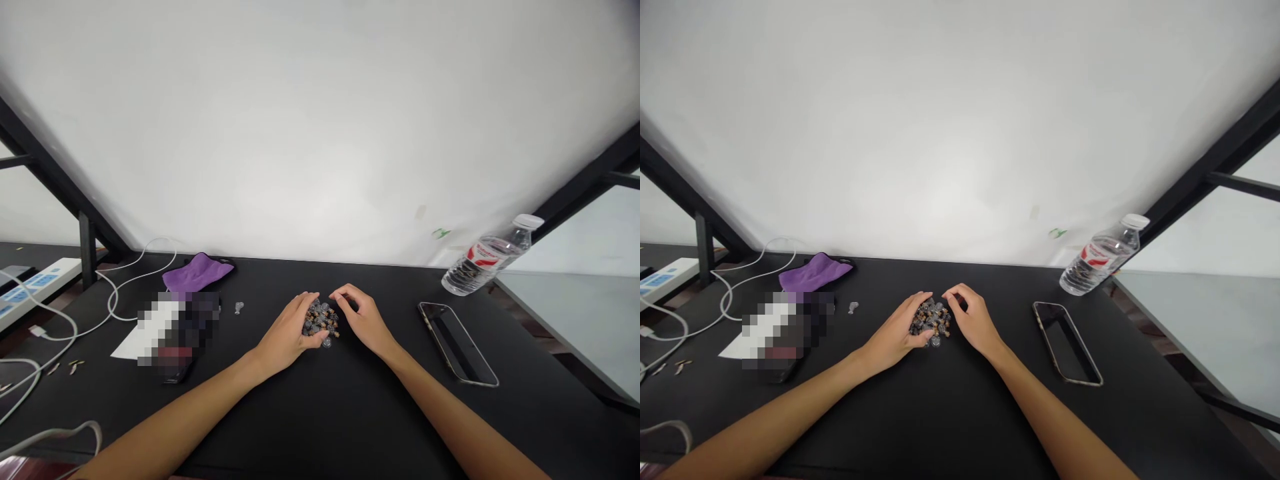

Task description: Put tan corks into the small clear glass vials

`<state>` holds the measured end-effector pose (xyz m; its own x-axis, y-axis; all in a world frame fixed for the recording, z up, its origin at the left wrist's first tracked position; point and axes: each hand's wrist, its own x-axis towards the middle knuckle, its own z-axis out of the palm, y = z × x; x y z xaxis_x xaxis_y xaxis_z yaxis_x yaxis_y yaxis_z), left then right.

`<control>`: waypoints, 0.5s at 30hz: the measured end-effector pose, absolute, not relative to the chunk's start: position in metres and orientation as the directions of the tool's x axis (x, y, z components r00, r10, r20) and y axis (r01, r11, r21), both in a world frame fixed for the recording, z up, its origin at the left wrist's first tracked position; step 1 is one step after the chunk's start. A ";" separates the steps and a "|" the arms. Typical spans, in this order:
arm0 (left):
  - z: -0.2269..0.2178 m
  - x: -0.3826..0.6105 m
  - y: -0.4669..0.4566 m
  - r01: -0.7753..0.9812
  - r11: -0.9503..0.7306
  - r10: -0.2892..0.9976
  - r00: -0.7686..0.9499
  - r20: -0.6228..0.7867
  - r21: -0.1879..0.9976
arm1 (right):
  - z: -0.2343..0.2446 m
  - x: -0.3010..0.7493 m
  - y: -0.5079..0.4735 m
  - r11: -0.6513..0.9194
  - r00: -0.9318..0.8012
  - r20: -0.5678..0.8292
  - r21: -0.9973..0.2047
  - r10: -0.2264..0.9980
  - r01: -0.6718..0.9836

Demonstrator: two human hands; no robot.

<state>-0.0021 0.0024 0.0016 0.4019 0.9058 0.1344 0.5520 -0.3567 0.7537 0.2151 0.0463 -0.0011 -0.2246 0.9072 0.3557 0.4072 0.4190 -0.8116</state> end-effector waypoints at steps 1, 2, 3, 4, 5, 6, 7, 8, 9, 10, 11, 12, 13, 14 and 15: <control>0.002 -0.002 0.002 0.554 -0.355 0.907 0.401 0.133 0.753 | -0.001 0.215 0.046 0.414 -0.220 0.353 -0.812 0.909 0.411; 0.002 -0.002 0.002 0.553 -0.358 0.906 0.401 0.136 0.753 | 0.000 0.216 0.046 0.411 -0.217 0.350 -0.812 0.911 0.415; 0.002 -0.002 0.002 0.550 -0.364 0.905 0.400 0.145 0.752 | 0.000 0.216 0.046 0.408 -0.215 0.348 -0.811 0.913 0.419; 0.002 -0.002 0.001 0.546 -0.373 0.903 0.400 0.158 0.750 | 0.000 0.217 0.045 0.407 -0.215 0.346 -0.810 0.913 0.422; 0.002 -0.002 0.001 0.544 -0.381 0.902 0.397 0.170 0.748 | 0.000 0.217 0.045 0.406 -0.216 0.345 -0.810 0.913 0.423; 0.002 -0.002 0.001 0.544 -0.382 0.903 0.391 0.178 0.747 | 0.000 0.217 0.045 0.405 -0.218 0.343 -0.811 0.914 0.422; 0.002 -0.001 0.000 0.546 -0.379 0.907 0.381 0.181 0.747 | 0.000 0.218 0.045 0.405 -0.219 0.342 -0.812 0.914 0.420; 0.003 -0.001 0.000 0.548 -0.373 0.911 0.370 0.183 0.748 | 0.000 0.218 0.045 0.404 -0.220 0.341 -0.814 0.914 0.418; 0.003 -0.001 0.000 0.548 -0.369 0.914 0.361 0.186 0.751 | 0.000 0.218 0.045 0.403 -0.221 0.339 -0.816 0.915 0.415; 0.003 0.000 0.000 0.545 -0.368 0.915 0.355 0.191 0.753 | 0.000 0.218 0.045 0.402 -0.221 0.338 -0.817 0.915 0.414; 0.004 0.000 0.000 0.541 -0.370 0.916 0.350 0.198 0.756 | -0.001 0.218 0.046 0.401 -0.221 0.337 -0.817 0.915 0.415; 0.004 0.000 0.000 0.536 -0.372 0.915 0.347 0.205 0.758 | -0.001 0.218 0.046 0.400 -0.220 0.337 -0.817 0.916 0.416; 0.005 0.001 0.000 0.532 -0.372 0.916 0.343 0.208 0.761 | -0.001 0.218 0.046 0.399 -0.219 0.336 -0.816 0.916 0.418; 0.005 0.001 0.000 0.530 -0.367 0.918 0.338 0.207 0.765 | -0.001 0.218 0.046 0.398 -0.217 0.335 -0.816 0.917 0.420; 0.006 0.001 0.000 0.530 -0.359 0.921 0.332 0.202 0.768 | -0.001 0.218 0.046 0.397 -0.216 0.335 -0.815 0.917 0.422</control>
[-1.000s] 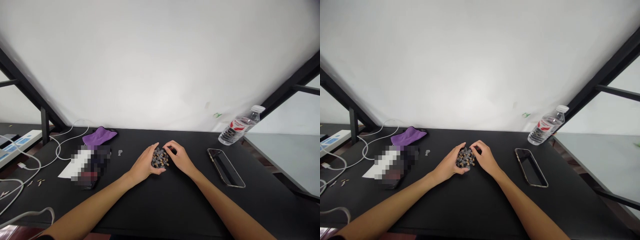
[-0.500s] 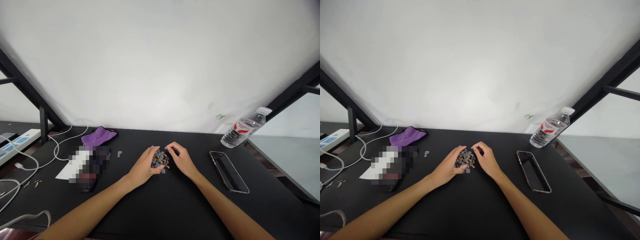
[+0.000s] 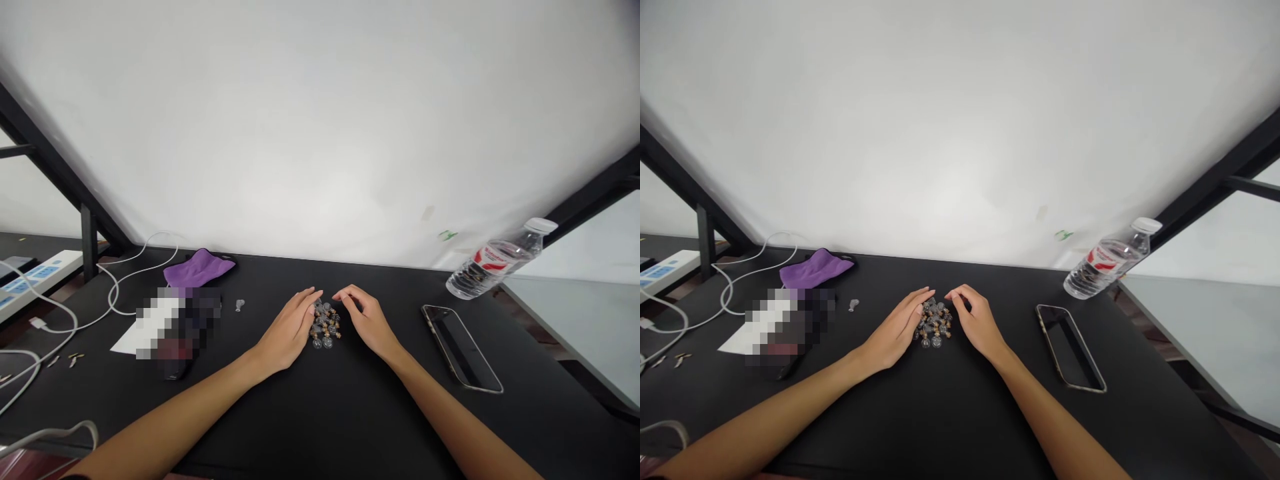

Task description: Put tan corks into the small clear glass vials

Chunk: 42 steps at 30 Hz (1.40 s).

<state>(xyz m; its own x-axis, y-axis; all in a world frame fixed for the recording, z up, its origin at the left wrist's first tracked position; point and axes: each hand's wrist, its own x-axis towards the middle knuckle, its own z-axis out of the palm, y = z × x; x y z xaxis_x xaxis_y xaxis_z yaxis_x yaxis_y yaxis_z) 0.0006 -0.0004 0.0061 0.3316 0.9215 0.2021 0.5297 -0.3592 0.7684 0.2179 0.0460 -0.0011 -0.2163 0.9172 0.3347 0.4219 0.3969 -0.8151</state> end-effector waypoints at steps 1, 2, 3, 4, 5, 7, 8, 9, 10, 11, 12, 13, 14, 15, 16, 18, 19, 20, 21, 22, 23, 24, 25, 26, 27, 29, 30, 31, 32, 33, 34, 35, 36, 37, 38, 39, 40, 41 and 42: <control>0.007 0.000 -0.001 0.531 -0.351 0.925 0.326 0.196 0.772 | -0.001 0.218 0.046 0.396 -0.217 0.333 -0.814 0.918 0.424; 0.007 0.000 -0.001 0.532 -0.343 0.928 0.320 0.191 0.774 | 0.000 0.218 0.046 0.395 -0.219 0.331 -0.813 0.918 0.428; 0.007 0.000 -0.001 0.533 -0.339 0.930 0.315 0.191 0.775 | 0.000 0.218 0.046 0.395 -0.222 0.329 -0.811 0.918 0.432; 0.007 0.000 -0.001 0.531 -0.339 0.931 0.307 0.196 0.777 | 0.000 0.218 0.046 0.396 -0.226 0.328 -0.808 0.917 0.436; 0.007 -0.001 -0.001 0.526 -0.341 0.932 0.296 0.207 0.779 | 0.001 0.218 0.046 0.399 -0.231 0.328 -0.805 0.916 0.438; 0.006 -0.001 0.000 0.508 -0.344 0.935 0.261 0.240 0.790 | 0.001 0.218 0.045 0.408 -0.245 0.330 -0.800 0.912 0.439; 0.005 -0.001 0.001 0.496 -0.345 0.936 0.242 0.255 0.797 | 0.002 0.217 0.045 0.412 -0.255 0.329 -0.799 0.909 0.437; 0.005 -0.001 0.001 0.485 -0.344 0.937 0.227 0.265 0.804 | 0.002 0.217 0.045 0.416 -0.272 0.324 -0.800 0.906 0.433; 0.004 -0.001 0.002 0.476 -0.340 0.939 0.219 0.266 0.811 | 0.002 0.217 0.044 0.418 -0.294 0.314 -0.802 0.903 0.426; 0.004 0.000 0.003 0.470 -0.333 0.941 0.218 0.258 0.817 | 0.002 0.217 0.044 0.421 -0.320 0.303 -0.806 0.897 0.416; 0.004 0.000 0.003 0.466 -0.323 0.944 0.223 0.244 0.824 | 0.002 0.217 0.044 0.424 -0.346 0.293 -0.811 0.891 0.404; 0.004 0.000 0.004 0.462 -0.312 0.946 0.231 0.226 0.830 | 0.003 0.218 0.044 0.426 -0.366 0.286 -0.815 0.885 0.393; 0.004 -0.001 0.004 0.460 -0.303 0.947 0.244 0.209 0.835 | 0.003 0.220 0.045 0.429 -0.378 0.284 -0.816 0.881 0.386; 0.004 -0.002 0.005 0.457 -0.298 0.946 0.262 0.194 0.838 | 0.003 0.221 0.046 0.429 -0.379 0.283 -0.816 0.881 0.388; 0.005 -0.004 0.006 0.455 -0.299 0.942 0.283 0.182 0.839 | 0.003 0.224 0.047 0.424 -0.371 0.280 -0.814 0.886 0.398; 0.006 -0.010 0.009 0.452 -0.310 0.928 0.336 0.162 0.837 | 0.003 0.229 0.049 0.392 -0.352 0.247 -0.809 0.903 0.439; 0.006 -0.013 0.011 0.452 -0.315 0.919 0.364 0.150 0.835 | 0.003 0.232 0.050 0.375 -0.349 0.223 -0.804 0.910 0.462; 0.006 -0.016 0.013 0.453 -0.320 0.910 0.392 0.136 0.832 | 0.003 0.234 0.051 0.362 -0.354 0.200 -0.797 0.914 0.484; 0.007 -0.019 0.014 0.456 -0.328 0.898 0.422 0.124 0.827 | 0.003 0.237 0.052 0.357 -0.363 0.183 -0.789 0.914 0.501; 0.007 -0.022 0.016 0.460 -0.342 0.883 0.455 0.113 0.819 | 0.004 0.238 0.053 0.359 -0.378 0.171 -0.781 0.910 0.512; 0.006 -0.023 0.017 0.467 -0.362 0.866 0.488 0.106 0.807 | 0.004 0.240 0.054 0.366 -0.393 0.166 -0.773 0.905 0.517; 0.006 -0.025 0.017 0.475 -0.385 0.849 0.519 0.102 0.791 | 0.005 0.241 0.054 0.375 -0.407 0.165 -0.770 0.898 0.516; 0.005 -0.025 0.017 0.483 -0.410 0.834 0.543 0.102 0.774 | 0.006 0.242 0.054 0.382 -0.424 0.162 -0.771 0.891 0.509; 0.005 -0.025 0.017 0.491 -0.430 0.823 0.559 0.104 0.758 | 0.008 0.244 0.055 0.391 -0.448 0.157 -0.775 0.880 0.496; 0.003 -0.025 0.017 0.499 -0.442 0.818 0.565 0.107 0.746 | 0.009 0.246 0.055 0.402 -0.480 0.151 -0.781 0.864 0.478; 0.000 -0.025 0.017 0.511 -0.444 0.823 0.557 0.110 0.736 | 0.012 0.251 0.056 0.429 -0.557 0.137 -0.791 0.819 0.436; -0.003 -0.024 0.018 0.516 -0.439 0.830 0.547 0.111 0.736 | 0.013 0.253 0.056 0.437 -0.592 0.125 -0.795 0.796 0.421; -0.006 -0.025 0.019 0.520 -0.432 0.836 0.538 0.111 0.737 | 0.013 0.256 0.056 0.439 -0.616 0.110 -0.797 0.780 0.414; -0.008 -0.025 0.020 0.520 -0.429 0.840 0.531 0.114 0.739 | 0.013 0.258 0.055 0.435 -0.628 0.096 -0.800 0.772 0.413; -0.011 -0.025 0.022 0.516 -0.428 0.841 0.527 0.118 0.742 | 0.013 0.259 0.055 0.427 -0.632 0.083 -0.804 0.771 0.415; -0.013 -0.025 0.023 0.509 -0.429 0.841 0.527 0.124 0.746 | 0.012 0.259 0.054 0.419 -0.631 0.075 -0.807 0.772 0.416; -0.015 -0.025 0.024 0.501 -0.430 0.840 0.528 0.128 0.751 | 0.012 0.258 0.054 0.413 -0.627 0.075 -0.811 0.775 0.414; -0.017 -0.025 0.025 0.493 -0.429 0.839 0.529 0.131 0.757 | 0.011 0.257 0.053 0.414 -0.629 0.076 -0.813 0.773 0.410; -0.018 -0.025 0.026 0.487 -0.426 0.839 0.529 0.131 0.763 | 0.011 0.255 0.053 0.418 -0.637 0.074 -0.811 0.768 0.410; -0.018 -0.025 0.026 0.482 -0.421 0.839 0.528 0.129 0.769 | 0.011 0.253 0.053 0.425 -0.646 0.068 -0.804 0.760 0.416; -0.019 -0.025 0.026 0.478 -0.417 0.840 0.528 0.127 0.773 | 0.011 0.251 0.053 0.433 -0.654 0.058 -0.793 0.754 0.429; -0.019 -0.025 0.026 0.474 -0.416 0.840 0.528 0.128 0.776 | 0.011 0.249 0.053 0.439 -0.658 0.047 -0.779 0.752 0.447; -0.019 -0.024 0.026 0.470 -0.419 0.838 0.530 0.132 0.777 | 0.011 0.247 0.053 0.444 -0.657 0.036 -0.766 0.753 0.466; -0.019 -0.024 0.026 0.467 -0.426 0.835 0.532 0.139 0.775 | 0.010 0.246 0.053 0.445 -0.652 0.030 -0.754 0.758 0.483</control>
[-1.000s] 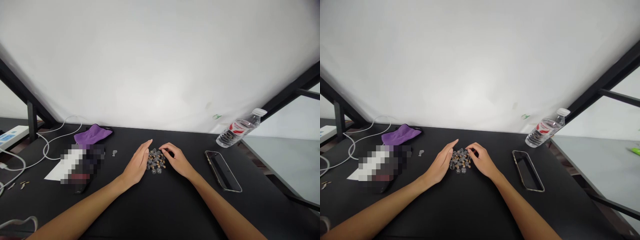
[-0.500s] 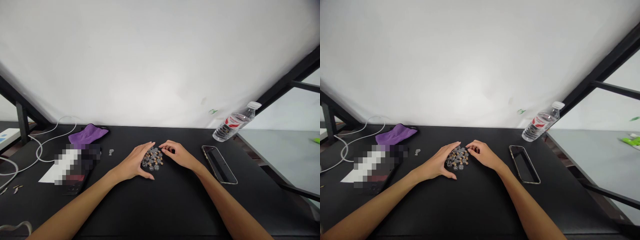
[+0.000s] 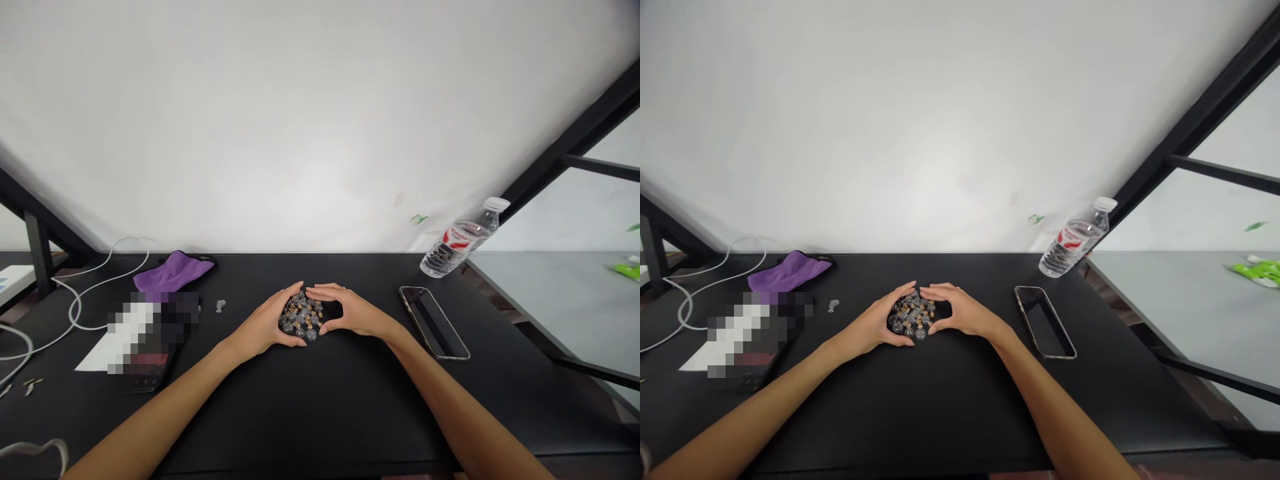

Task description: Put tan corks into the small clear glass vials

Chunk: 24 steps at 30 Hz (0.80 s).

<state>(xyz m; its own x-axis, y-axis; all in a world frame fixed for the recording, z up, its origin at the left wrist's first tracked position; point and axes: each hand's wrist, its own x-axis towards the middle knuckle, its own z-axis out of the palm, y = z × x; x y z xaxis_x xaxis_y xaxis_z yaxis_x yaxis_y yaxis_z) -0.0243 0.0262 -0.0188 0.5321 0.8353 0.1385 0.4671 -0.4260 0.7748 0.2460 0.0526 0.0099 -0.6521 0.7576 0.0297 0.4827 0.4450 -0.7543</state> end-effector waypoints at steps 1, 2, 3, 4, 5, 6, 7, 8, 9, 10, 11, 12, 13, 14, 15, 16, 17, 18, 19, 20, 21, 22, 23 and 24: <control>-0.019 -0.024 0.026 0.466 -0.434 0.833 0.534 0.146 0.771 | 0.009 0.245 0.053 0.443 -0.643 0.030 -0.748 0.766 0.494; -0.019 -0.024 0.026 0.465 -0.441 0.830 0.537 0.152 0.767 | 0.008 0.244 0.053 0.441 -0.636 0.032 -0.747 0.771 0.497; -0.019 -0.025 0.026 0.466 -0.445 0.829 0.538 0.155 0.765 | 0.006 0.244 0.053 0.438 -0.633 0.039 -0.754 0.773 0.490; -0.019 -0.025 0.026 0.468 -0.445 0.829 0.538 0.154 0.764 | 0.004 0.244 0.054 0.434 -0.633 0.047 -0.767 0.773 0.472; -0.020 -0.025 0.026 0.470 -0.442 0.830 0.537 0.150 0.764 | 0.003 0.245 0.054 0.425 -0.636 0.059 -0.790 0.769 0.441; -0.020 -0.025 0.026 0.471 -0.438 0.832 0.536 0.146 0.766 | 0.001 0.246 0.055 0.408 -0.640 0.072 -0.823 0.765 0.395; -0.020 -0.025 0.026 0.471 -0.435 0.833 0.534 0.144 0.767 | 0.000 0.246 0.055 0.379 -0.641 0.085 -0.862 0.763 0.337; -0.021 -0.025 0.026 0.470 -0.435 0.834 0.532 0.147 0.768 | -0.001 0.247 0.055 0.341 -0.637 0.096 -0.899 0.765 0.274; -0.021 -0.025 0.026 0.466 -0.439 0.833 0.531 0.153 0.768 | -0.001 0.247 0.056 0.298 -0.628 0.103 -0.931 0.772 0.213; -0.020 -0.025 0.026 0.462 -0.444 0.831 0.532 0.161 0.768 | -0.001 0.246 0.055 0.254 -0.614 0.105 -0.954 0.782 0.160; -0.019 -0.024 0.025 0.455 -0.451 0.829 0.533 0.170 0.768 | 0.000 0.245 0.055 0.216 -0.598 0.102 -0.969 0.795 0.122; -0.019 -0.024 0.025 0.450 -0.453 0.826 0.536 0.174 0.770 | 0.001 0.244 0.054 0.186 -0.582 0.095 -0.978 0.808 0.098; -0.017 -0.023 0.025 0.446 -0.454 0.825 0.537 0.174 0.771 | 0.002 0.243 0.053 0.163 -0.569 0.086 -0.983 0.818 0.085; -0.016 -0.023 0.024 0.444 -0.452 0.825 0.538 0.174 0.773 | 0.004 0.242 0.052 0.143 -0.560 0.076 -0.987 0.825 0.077; -0.016 -0.023 0.024 0.444 -0.451 0.826 0.537 0.172 0.775 | 0.006 0.241 0.051 0.127 -0.557 0.067 -0.989 0.828 0.071; -0.015 -0.023 0.023 0.444 -0.450 0.827 0.536 0.173 0.775 | 0.008 0.240 0.050 0.114 -0.556 0.058 -0.991 0.829 0.066; -0.014 -0.023 0.023 0.444 -0.451 0.827 0.535 0.175 0.774 | 0.009 0.239 0.049 0.102 -0.560 0.049 -0.993 0.827 0.063; -0.014 -0.023 0.023 0.444 -0.453 0.827 0.534 0.177 0.773 | 0.011 0.238 0.049 0.091 -0.567 0.042 -0.994 0.823 0.058; -0.014 -0.023 0.023 0.445 -0.453 0.828 0.532 0.179 0.772 | 0.012 0.238 0.049 0.081 -0.573 0.037 -0.995 0.819 0.053; -0.014 -0.024 0.023 0.447 -0.452 0.829 0.531 0.178 0.772 | 0.013 0.238 0.049 0.073 -0.579 0.033 -0.996 0.815 0.046; -0.014 -0.024 0.023 0.448 -0.450 0.830 0.529 0.177 0.772 | 0.013 0.237 0.049 0.068 -0.583 0.032 -0.997 0.812 0.039; -0.014 -0.024 0.023 0.449 -0.448 0.831 0.528 0.175 0.773 | 0.014 0.237 0.049 0.067 -0.583 0.035 -0.997 0.812 0.034; -0.015 -0.024 0.023 0.450 -0.447 0.832 0.526 0.175 0.774 | 0.013 0.236 0.049 0.069 -0.580 0.039 -0.997 0.814 0.030; -0.015 -0.023 0.023 0.449 -0.446 0.833 0.525 0.175 0.774 | 0.012 0.235 0.049 0.073 -0.572 0.043 -0.997 0.819 0.030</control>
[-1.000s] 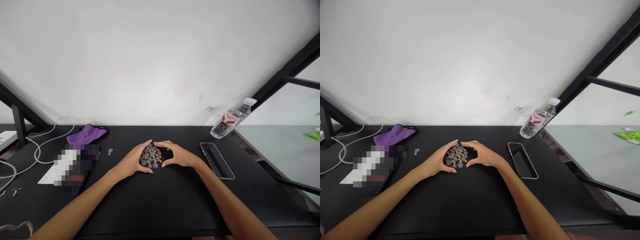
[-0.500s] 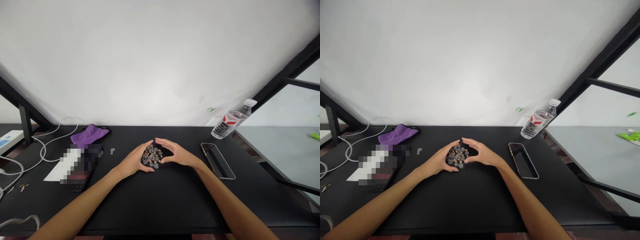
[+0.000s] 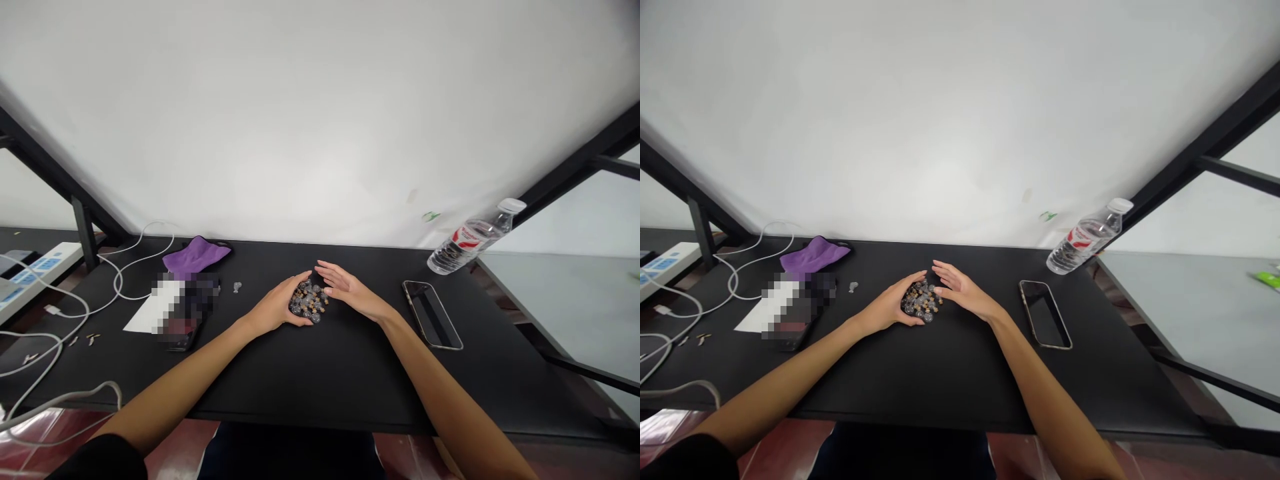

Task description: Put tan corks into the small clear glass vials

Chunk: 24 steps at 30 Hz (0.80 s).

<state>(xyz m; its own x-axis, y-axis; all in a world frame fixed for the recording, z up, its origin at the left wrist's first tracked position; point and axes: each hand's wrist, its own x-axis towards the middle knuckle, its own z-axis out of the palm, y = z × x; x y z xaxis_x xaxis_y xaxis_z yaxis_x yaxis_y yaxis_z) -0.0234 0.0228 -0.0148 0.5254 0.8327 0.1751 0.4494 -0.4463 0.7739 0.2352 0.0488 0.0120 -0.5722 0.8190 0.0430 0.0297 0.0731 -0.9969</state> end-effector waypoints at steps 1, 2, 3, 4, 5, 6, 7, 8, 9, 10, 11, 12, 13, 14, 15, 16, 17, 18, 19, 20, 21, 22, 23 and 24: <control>-0.015 -0.023 0.023 0.449 -0.447 0.833 0.525 0.177 0.774 | 0.010 0.233 0.048 0.076 -0.559 0.044 -0.996 0.828 0.034; -0.015 -0.023 0.023 0.449 -0.449 0.833 0.523 0.180 0.773 | 0.008 0.231 0.047 0.077 -0.538 0.042 -0.996 0.842 0.044; -0.015 -0.023 0.023 0.448 -0.450 0.833 0.522 0.183 0.772 | 0.004 0.228 0.046 0.078 -0.508 0.038 -0.995 0.860 0.058; -0.015 -0.023 0.023 0.448 -0.452 0.834 0.520 0.186 0.771 | 0.000 0.224 0.045 0.080 -0.472 0.036 -0.994 0.881 0.074; -0.016 -0.023 0.023 0.448 -0.454 0.834 0.519 0.189 0.770 | -0.004 0.219 0.043 0.087 -0.429 0.039 -0.992 0.902 0.094; -0.016 -0.022 0.023 0.448 -0.457 0.833 0.518 0.193 0.768 | -0.009 0.214 0.041 0.099 -0.385 0.047 -0.988 0.922 0.117; -0.016 -0.022 0.023 0.450 -0.460 0.832 0.518 0.196 0.766 | -0.012 0.209 0.038 0.118 -0.344 0.063 -0.983 0.937 0.143; -0.016 -0.022 0.023 0.451 -0.464 0.831 0.520 0.198 0.763 | -0.015 0.204 0.035 0.141 -0.308 0.084 -0.975 0.948 0.169; -0.016 -0.022 0.023 0.452 -0.467 0.830 0.521 0.200 0.760 | -0.017 0.199 0.032 0.160 -0.278 0.102 -0.968 0.955 0.195; -0.016 -0.022 0.023 0.454 -0.470 0.828 0.523 0.201 0.757 | -0.018 0.194 0.029 0.180 -0.258 0.122 -0.960 0.958 0.214; -0.016 -0.022 0.023 0.455 -0.472 0.828 0.523 0.202 0.755 | -0.018 0.189 0.026 0.189 -0.242 0.134 -0.957 0.961 0.220; -0.016 -0.022 0.023 0.457 -0.473 0.828 0.523 0.203 0.754 | -0.017 0.185 0.023 0.179 -0.230 0.127 -0.959 0.965 0.220; -0.015 -0.022 0.023 0.457 -0.474 0.828 0.522 0.204 0.753 | -0.016 0.181 0.019 0.165 -0.222 0.117 -0.963 0.968 0.214; -0.015 -0.021 0.023 0.456 -0.475 0.828 0.521 0.207 0.753 | -0.014 0.177 0.017 0.155 -0.218 0.109 -0.966 0.970 0.208; -0.014 -0.021 0.023 0.453 -0.476 0.828 0.521 0.210 0.754 | -0.013 0.174 0.014 0.154 -0.216 0.110 -0.968 0.970 0.198; -0.014 -0.020 0.022 0.450 -0.476 0.827 0.520 0.212 0.755 | -0.012 0.171 0.012 0.154 -0.214 0.112 -0.970 0.970 0.189; -0.014 -0.020 0.022 0.447 -0.477 0.827 0.519 0.215 0.757 | -0.012 0.168 0.010 0.154 -0.208 0.115 -0.971 0.971 0.181; -0.014 -0.020 0.021 0.445 -0.476 0.828 0.517 0.217 0.758 | -0.012 0.165 0.009 0.154 -0.204 0.118 -0.973 0.972 0.173; -0.015 -0.019 0.020 0.447 -0.475 0.831 0.511 0.219 0.758 | -0.013 0.163 0.008 0.157 -0.201 0.123 -0.974 0.972 0.162; -0.015 -0.019 0.019 0.452 -0.473 0.836 0.501 0.224 0.757 | -0.014 0.160 0.008 0.158 -0.203 0.126 -0.976 0.971 0.150; -0.017 -0.020 0.018 0.458 -0.471 0.842 0.489 0.229 0.754 | -0.015 0.158 0.007 0.159 -0.206 0.129 -0.977 0.970 0.139; -0.018 -0.020 0.017 0.465 -0.470 0.847 0.477 0.235 0.751 | -0.016 0.156 0.007 0.161 -0.209 0.132 -0.979 0.969 0.126; -0.019 -0.021 0.016 0.469 -0.469 0.851 0.467 0.240 0.748 | -0.017 0.154 0.007 0.162 -0.212 0.136 -0.980 0.968 0.113; -0.020 -0.022 0.015 0.470 -0.469 0.853 0.461 0.246 0.748 | -0.018 0.152 0.007 0.165 -0.214 0.141 -0.981 0.967 0.100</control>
